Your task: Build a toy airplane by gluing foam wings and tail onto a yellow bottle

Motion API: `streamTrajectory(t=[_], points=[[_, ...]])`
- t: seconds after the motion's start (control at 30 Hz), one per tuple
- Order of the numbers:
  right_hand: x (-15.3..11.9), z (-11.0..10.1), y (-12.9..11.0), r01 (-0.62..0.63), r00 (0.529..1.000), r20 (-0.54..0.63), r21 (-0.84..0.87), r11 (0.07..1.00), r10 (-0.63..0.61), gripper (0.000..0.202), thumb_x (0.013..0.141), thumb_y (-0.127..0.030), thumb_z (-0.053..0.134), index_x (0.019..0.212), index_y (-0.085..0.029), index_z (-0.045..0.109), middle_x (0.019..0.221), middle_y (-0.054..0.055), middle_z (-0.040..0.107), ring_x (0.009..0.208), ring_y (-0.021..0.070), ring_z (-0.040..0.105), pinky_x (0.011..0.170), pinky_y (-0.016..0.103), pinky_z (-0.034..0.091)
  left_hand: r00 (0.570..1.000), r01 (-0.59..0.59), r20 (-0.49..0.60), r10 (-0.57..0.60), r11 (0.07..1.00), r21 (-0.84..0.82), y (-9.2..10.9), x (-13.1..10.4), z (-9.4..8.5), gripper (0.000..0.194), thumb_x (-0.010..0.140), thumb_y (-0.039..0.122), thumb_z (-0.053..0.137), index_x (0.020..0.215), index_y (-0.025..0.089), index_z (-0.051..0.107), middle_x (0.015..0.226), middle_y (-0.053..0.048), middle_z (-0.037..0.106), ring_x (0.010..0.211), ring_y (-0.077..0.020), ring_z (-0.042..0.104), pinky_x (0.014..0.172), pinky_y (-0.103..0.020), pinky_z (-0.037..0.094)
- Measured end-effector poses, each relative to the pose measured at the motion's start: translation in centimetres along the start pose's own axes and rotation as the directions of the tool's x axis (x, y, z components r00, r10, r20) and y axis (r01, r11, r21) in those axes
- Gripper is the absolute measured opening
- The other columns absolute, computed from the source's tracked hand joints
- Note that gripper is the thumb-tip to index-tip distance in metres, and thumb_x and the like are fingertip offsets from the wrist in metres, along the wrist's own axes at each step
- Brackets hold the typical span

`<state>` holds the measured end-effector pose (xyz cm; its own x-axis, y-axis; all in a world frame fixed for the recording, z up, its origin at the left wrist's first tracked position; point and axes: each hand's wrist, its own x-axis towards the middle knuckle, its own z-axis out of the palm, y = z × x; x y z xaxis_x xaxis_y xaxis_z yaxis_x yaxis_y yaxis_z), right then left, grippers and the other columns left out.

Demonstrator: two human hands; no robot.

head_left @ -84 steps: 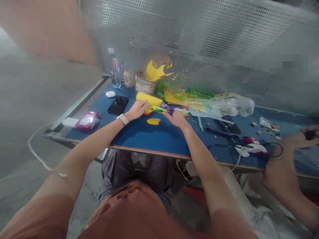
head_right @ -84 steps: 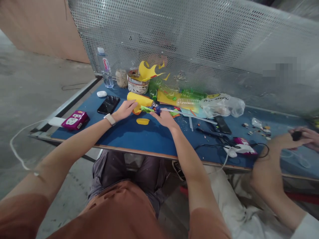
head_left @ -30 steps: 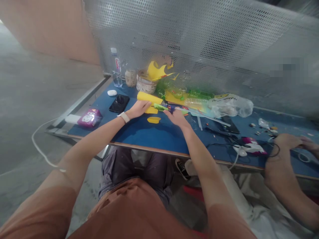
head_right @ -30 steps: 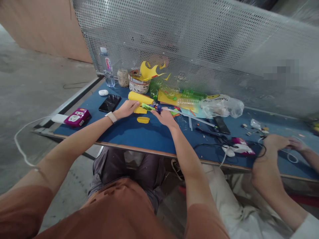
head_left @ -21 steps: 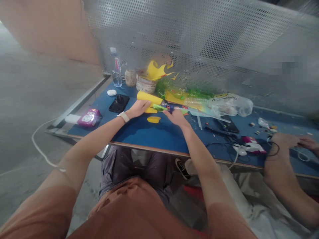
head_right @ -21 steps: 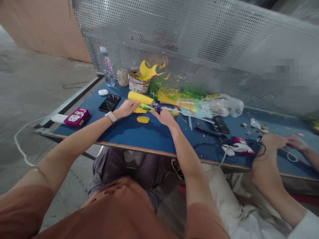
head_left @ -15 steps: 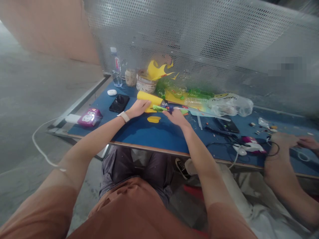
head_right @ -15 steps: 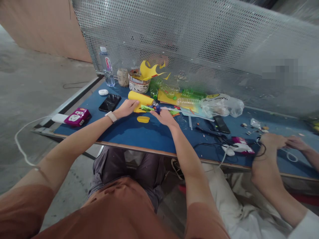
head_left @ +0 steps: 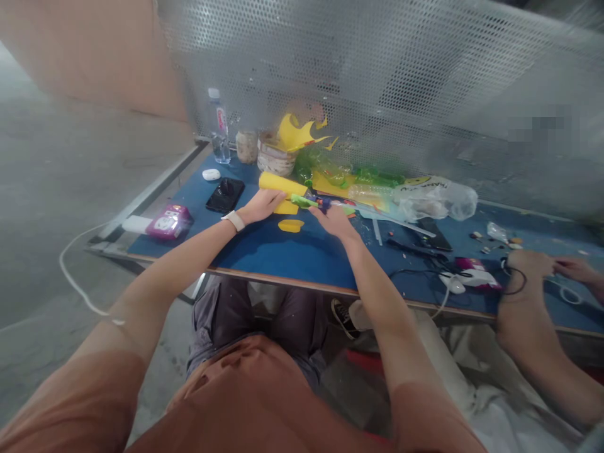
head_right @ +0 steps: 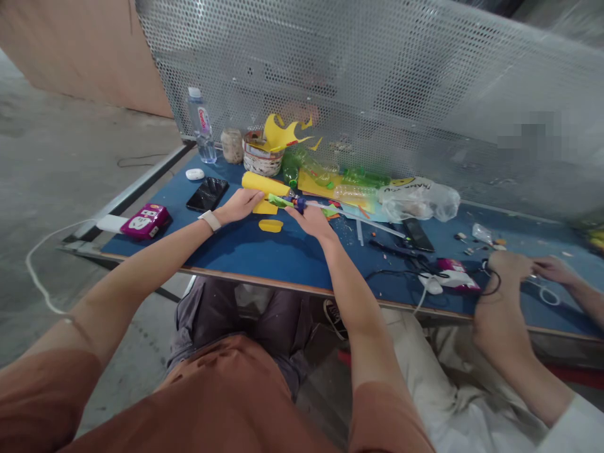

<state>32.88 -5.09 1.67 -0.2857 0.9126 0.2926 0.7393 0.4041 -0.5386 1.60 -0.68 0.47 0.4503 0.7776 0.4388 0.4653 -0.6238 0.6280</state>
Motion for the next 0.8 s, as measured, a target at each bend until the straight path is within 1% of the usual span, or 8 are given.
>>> streamTrajectory(t=[0.13, 0.23, 0.33, 0.43, 0.57, 0.7, 0.8], points=[[0.05, 0.09, 0.23, 0.006, 1.0, -0.01, -0.014, 1.0, -0.006, 0.084, 0.114, -0.111, 0.05, 0.079, -0.034, 0.048, 0.072, 0.007, 0.062, 0.079, 0.035, 0.071, 0.081, 0.048, 0.06, 1.0, 0.002, -0.004, -0.002, 1.0, -0.006, -0.14, 0.03, 0.05, 0.052, 0.128, 0.034, 0.059, 0.078, 0.025, 0.051, 0.075, 0.0, 0.059, 0.07, -0.0174, 0.048, 0.074, -0.037, 0.036], [0.03, 0.09, 0.17, 0.006, 1.0, -0.023, -0.007, 1.0, -0.006, 0.089, 0.109, -0.118, 0.047, 0.079, -0.035, 0.049, 0.069, 0.006, 0.06, 0.079, 0.0356, 0.071, 0.078, 0.047, 0.058, 1.0, 0.003, -0.001, -0.003, 1.0, -0.002, -0.18, 0.01, 0.04, 0.052, 0.129, 0.036, 0.057, 0.078, 0.026, 0.05, 0.074, 0.0, 0.058, 0.07, -0.0174, 0.047, 0.073, -0.037, 0.035], [-0.07, -0.06, -0.19, -0.002, 1.0, -0.004, -0.005, 1.0, 0.002, 0.092, 0.105, -0.123, 0.045, 0.079, -0.035, 0.049, 0.068, 0.007, 0.058, 0.079, 0.0363, 0.072, 0.077, 0.047, 0.056, 1.0, 0.009, -0.001, -0.009, 1.0, -0.002, -0.2, 0.04, 0.04, 0.052, 0.129, 0.036, 0.057, 0.079, 0.025, 0.051, 0.075, 0.0, 0.059, 0.07, -0.0171, 0.047, 0.073, -0.037, 0.035], [-0.15, -0.29, -0.47, 0.002, 1.0, 0.03, -0.033, 0.999, -0.001, 0.091, 0.108, -0.121, 0.049, 0.078, -0.034, 0.048, 0.069, 0.007, 0.058, 0.079, 0.0363, 0.071, 0.077, 0.048, 0.058, 0.999, 0.03, -0.016, -0.03, 1.0, -0.002, -0.28, 0.11, 0.02, 0.053, 0.129, 0.036, 0.059, 0.077, 0.026, 0.048, 0.073, 0.0, 0.06, 0.069, -0.0171, 0.047, 0.072, -0.038, 0.035], [-0.11, -0.38, -0.36, -0.012, 0.997, 0.07, -0.069, 0.998, 0.016, 0.089, 0.111, -0.115, 0.054, 0.076, -0.034, 0.047, 0.071, 0.008, 0.061, 0.074, 0.0341, 0.066, 0.075, 0.048, 0.058, 0.998, 0.049, -0.03, -0.049, 0.999, 0.008, -0.34, 0.15, -0.04, 0.056, 0.129, 0.035, 0.059, 0.075, 0.027, 0.045, 0.07, 0.001, 0.058, 0.067, -0.017, 0.044, 0.071, -0.038, 0.034], [-0.04, -0.21, -0.22, -0.014, 0.998, 0.064, -0.075, 0.997, 0.019, 0.088, 0.111, -0.114, 0.057, 0.076, -0.034, 0.047, 0.073, 0.008, 0.062, 0.075, 0.0326, 0.064, 0.078, 0.048, 0.058, 0.998, 0.053, -0.03, -0.053, 0.999, 0.011, -0.26, 0.16, 0.0, 0.056, 0.129, 0.035, 0.059, 0.075, 0.027, 0.045, 0.071, 0.001, 0.057, 0.067, -0.0176, 0.045, 0.073, -0.039, 0.036], [-0.05, -0.13, -0.33, -0.012, 0.999, 0.036, -0.075, 0.997, 0.015, 0.085, 0.114, -0.109, 0.058, 0.077, -0.034, 0.047, 0.074, 0.008, 0.062, 0.08, 0.0352, 0.069, 0.082, 0.048, 0.06, 0.999, 0.04, -0.023, -0.04, 0.999, 0.008, -0.32, 0.19, 0.11, 0.055, 0.128, 0.036, 0.059, 0.075, 0.027, 0.047, 0.072, 0.0, 0.058, 0.068, -0.0181, 0.046, 0.073, -0.038, 0.037]])
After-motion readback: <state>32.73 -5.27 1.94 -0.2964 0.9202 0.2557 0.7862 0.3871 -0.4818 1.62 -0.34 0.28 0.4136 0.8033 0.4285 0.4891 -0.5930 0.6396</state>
